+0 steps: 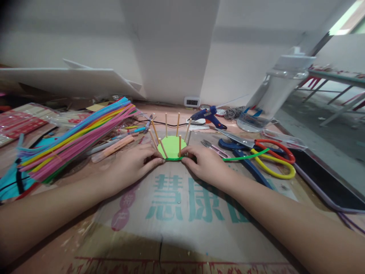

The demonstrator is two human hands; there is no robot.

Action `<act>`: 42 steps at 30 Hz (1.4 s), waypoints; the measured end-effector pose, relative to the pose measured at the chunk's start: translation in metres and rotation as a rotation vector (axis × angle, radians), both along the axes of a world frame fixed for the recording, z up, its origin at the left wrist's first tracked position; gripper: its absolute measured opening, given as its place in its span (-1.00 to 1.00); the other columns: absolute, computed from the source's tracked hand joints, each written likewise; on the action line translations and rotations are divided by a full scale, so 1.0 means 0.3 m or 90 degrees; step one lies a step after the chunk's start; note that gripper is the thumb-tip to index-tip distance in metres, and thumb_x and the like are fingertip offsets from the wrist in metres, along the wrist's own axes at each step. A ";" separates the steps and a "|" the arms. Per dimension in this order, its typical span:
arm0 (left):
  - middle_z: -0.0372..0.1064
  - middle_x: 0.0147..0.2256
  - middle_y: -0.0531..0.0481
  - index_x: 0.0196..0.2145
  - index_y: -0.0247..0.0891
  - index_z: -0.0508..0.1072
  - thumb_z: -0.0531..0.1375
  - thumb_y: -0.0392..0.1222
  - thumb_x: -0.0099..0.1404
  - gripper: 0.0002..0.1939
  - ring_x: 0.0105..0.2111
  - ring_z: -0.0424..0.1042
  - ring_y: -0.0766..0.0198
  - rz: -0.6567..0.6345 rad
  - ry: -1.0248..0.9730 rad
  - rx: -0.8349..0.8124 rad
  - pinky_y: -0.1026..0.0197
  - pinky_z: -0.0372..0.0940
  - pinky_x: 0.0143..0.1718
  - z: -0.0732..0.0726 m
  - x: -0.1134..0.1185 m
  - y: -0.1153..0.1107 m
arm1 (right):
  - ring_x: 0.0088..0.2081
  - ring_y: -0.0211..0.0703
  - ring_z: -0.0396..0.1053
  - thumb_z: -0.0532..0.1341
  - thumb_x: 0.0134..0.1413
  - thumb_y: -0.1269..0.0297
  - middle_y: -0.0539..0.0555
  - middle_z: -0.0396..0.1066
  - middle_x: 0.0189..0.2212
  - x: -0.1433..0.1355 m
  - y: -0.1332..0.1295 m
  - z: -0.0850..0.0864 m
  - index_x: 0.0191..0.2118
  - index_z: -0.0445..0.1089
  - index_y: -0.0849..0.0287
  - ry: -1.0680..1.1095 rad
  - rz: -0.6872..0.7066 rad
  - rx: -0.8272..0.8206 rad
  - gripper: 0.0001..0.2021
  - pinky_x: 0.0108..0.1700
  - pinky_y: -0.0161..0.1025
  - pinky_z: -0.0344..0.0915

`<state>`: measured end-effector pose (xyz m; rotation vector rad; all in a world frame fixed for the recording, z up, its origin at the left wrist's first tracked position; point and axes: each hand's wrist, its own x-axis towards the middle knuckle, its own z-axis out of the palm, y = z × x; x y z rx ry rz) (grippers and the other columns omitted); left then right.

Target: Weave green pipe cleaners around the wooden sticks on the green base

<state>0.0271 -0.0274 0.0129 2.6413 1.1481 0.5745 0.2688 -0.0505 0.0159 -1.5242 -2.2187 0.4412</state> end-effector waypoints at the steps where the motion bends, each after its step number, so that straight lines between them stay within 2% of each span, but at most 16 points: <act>1: 0.54 -0.22 0.01 -0.20 -0.19 0.53 0.12 -0.12 0.42 -0.80 -0.20 0.48 0.19 0.000 -0.008 0.005 0.16 0.27 -0.16 0.000 0.001 0.001 | -0.17 -0.02 0.50 0.19 0.19 0.31 0.07 0.58 -0.17 0.000 0.001 0.000 -0.16 0.50 0.10 -0.001 0.000 -0.002 -0.84 -0.10 -0.10 0.36; 9: 0.56 -0.18 0.01 -0.14 -0.19 0.56 0.17 -0.18 0.36 -0.82 -0.19 0.49 0.20 -0.006 -0.058 0.000 0.18 0.30 -0.18 -0.015 0.024 0.009 | -0.18 -0.05 0.49 0.17 0.21 0.22 0.06 0.57 -0.19 0.001 0.000 0.009 -0.14 0.48 0.10 0.013 0.000 -0.001 -0.81 -0.15 -0.16 0.31; 16: 0.57 -0.19 -0.01 -0.17 -0.20 0.58 0.15 -0.18 0.37 -0.80 -0.21 0.51 0.19 0.012 -0.060 -0.028 0.18 0.31 -0.21 -0.016 0.043 0.019 | -0.32 -0.12 0.49 0.19 0.16 0.31 0.01 0.56 -0.35 -0.005 0.005 0.003 -0.21 0.42 0.11 0.025 -0.019 -0.020 -0.90 -0.28 -0.24 0.27; 24: 0.58 -0.17 0.04 -0.16 -0.17 0.57 0.16 -0.18 0.36 -0.81 -0.20 0.51 0.20 0.014 -0.067 -0.029 0.19 0.32 -0.19 -0.028 0.038 0.020 | -0.34 -0.11 0.46 0.18 0.17 0.28 0.01 0.54 -0.35 -0.018 -0.007 0.001 -0.20 0.38 0.10 -0.054 -0.053 0.020 -0.90 -0.35 -0.25 0.19; 28: 0.58 -0.18 0.06 -0.18 -0.18 0.57 0.16 -0.18 0.36 -0.81 -0.22 0.51 0.21 0.012 -0.071 -0.032 0.20 0.32 -0.22 -0.027 0.039 0.021 | -0.39 -0.11 0.43 0.18 0.18 0.19 0.04 0.52 -0.39 -0.011 -0.020 -0.002 -0.28 0.36 0.11 -0.087 -0.077 0.047 -0.88 -0.39 -0.25 0.15; 32: 0.57 -0.19 0.03 -0.19 -0.19 0.58 0.16 -0.19 0.37 -0.81 -0.21 0.51 0.20 0.014 -0.072 -0.030 0.19 0.32 -0.22 -0.022 0.041 0.019 | -0.44 -0.13 0.39 0.18 0.16 0.20 0.03 0.50 -0.44 -0.012 -0.016 -0.008 -0.33 0.37 0.11 -0.111 -0.078 0.066 -0.88 -0.42 -0.25 0.11; 37: 0.57 -0.19 0.02 -0.20 -0.19 0.58 0.15 -0.18 0.37 -0.81 -0.21 0.50 0.19 0.018 -0.073 -0.037 0.18 0.31 -0.23 -0.022 0.038 0.017 | -0.43 -0.12 0.40 0.18 0.18 0.20 0.03 0.53 -0.42 -0.015 -0.017 0.003 -0.27 0.43 0.10 -0.132 -0.079 0.067 -0.87 -0.42 -0.25 0.11; 42: 0.56 -0.18 0.02 -0.18 -0.20 0.57 0.14 -0.20 0.37 -0.81 -0.20 0.50 0.19 0.015 -0.074 -0.038 0.17 0.31 -0.20 -0.023 0.035 0.017 | -0.30 -0.08 0.45 0.19 0.24 0.22 0.08 0.55 -0.28 0.013 -0.036 0.017 -0.19 0.45 0.13 -0.153 -0.012 0.144 -0.86 -0.32 -0.24 0.20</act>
